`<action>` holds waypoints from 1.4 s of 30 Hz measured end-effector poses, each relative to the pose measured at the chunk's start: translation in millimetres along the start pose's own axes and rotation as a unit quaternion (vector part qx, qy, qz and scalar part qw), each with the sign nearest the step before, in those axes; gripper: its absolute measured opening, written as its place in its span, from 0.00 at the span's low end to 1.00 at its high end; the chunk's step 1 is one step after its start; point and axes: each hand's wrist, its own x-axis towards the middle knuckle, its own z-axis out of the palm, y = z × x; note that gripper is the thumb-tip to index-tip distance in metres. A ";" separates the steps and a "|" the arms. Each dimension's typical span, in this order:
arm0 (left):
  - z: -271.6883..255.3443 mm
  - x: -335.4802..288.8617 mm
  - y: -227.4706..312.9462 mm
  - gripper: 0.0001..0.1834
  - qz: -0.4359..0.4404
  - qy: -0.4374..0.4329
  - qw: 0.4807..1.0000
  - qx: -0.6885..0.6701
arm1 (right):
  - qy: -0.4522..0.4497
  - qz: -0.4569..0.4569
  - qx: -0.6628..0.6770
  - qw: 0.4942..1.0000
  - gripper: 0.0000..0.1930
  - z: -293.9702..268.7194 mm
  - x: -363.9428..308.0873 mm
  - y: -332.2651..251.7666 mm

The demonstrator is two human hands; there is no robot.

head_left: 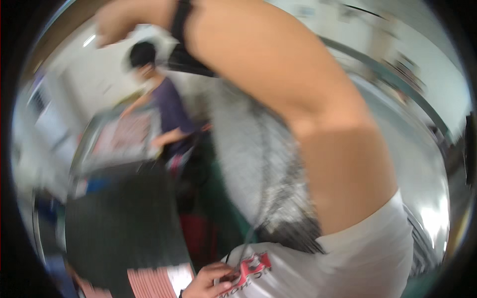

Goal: The recorder aligns and glues clear plastic components onto red material sheets, then places them onto a drying rack.

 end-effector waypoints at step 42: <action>223.8 -115.8 -30.3 0.11 -0.065 0.668 0.742 -0.006 | -0.361 -0.169 0.678 0.618 0.12 22.6 -146.6 -644.3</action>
